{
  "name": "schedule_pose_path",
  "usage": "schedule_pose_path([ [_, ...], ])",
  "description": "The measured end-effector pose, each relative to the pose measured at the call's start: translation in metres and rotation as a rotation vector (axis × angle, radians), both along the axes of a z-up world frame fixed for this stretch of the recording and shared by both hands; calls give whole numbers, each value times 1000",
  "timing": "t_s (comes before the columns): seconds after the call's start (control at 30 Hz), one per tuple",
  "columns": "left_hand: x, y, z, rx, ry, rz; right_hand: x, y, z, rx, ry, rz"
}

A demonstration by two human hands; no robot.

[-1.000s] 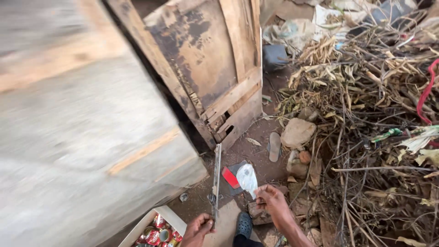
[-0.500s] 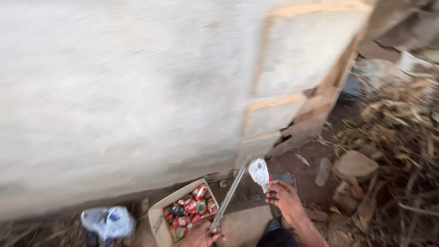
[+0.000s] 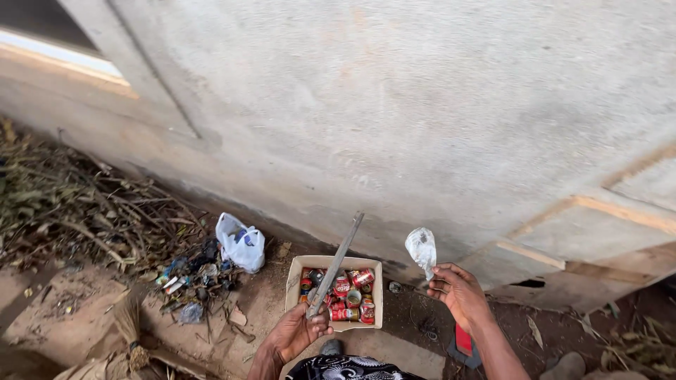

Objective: Picking up trash and sweeping an outdoor area.

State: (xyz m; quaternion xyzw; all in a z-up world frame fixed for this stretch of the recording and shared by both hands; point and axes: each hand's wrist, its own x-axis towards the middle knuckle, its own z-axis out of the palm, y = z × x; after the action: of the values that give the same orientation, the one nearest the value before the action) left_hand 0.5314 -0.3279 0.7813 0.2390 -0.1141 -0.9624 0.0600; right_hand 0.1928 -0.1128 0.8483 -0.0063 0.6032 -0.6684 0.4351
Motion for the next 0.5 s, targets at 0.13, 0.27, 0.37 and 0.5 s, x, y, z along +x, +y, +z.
schedule_pose_path([
  [0.13, 21, -5, -6, -26, -48, 65, 18, -27, 6, -11, -9, 60],
  [0.27, 28, -13, -24, -52, -129, 5, 33, -37, 5, -6, 1, 82],
  [0.37, 25, -22, -51, -81, -280, -74, 42, -37, 5, 22, -11, 90],
  [0.5, 6, -26, -64, -163, -523, -152, 52, -26, -7, 30, -53, 79],
])
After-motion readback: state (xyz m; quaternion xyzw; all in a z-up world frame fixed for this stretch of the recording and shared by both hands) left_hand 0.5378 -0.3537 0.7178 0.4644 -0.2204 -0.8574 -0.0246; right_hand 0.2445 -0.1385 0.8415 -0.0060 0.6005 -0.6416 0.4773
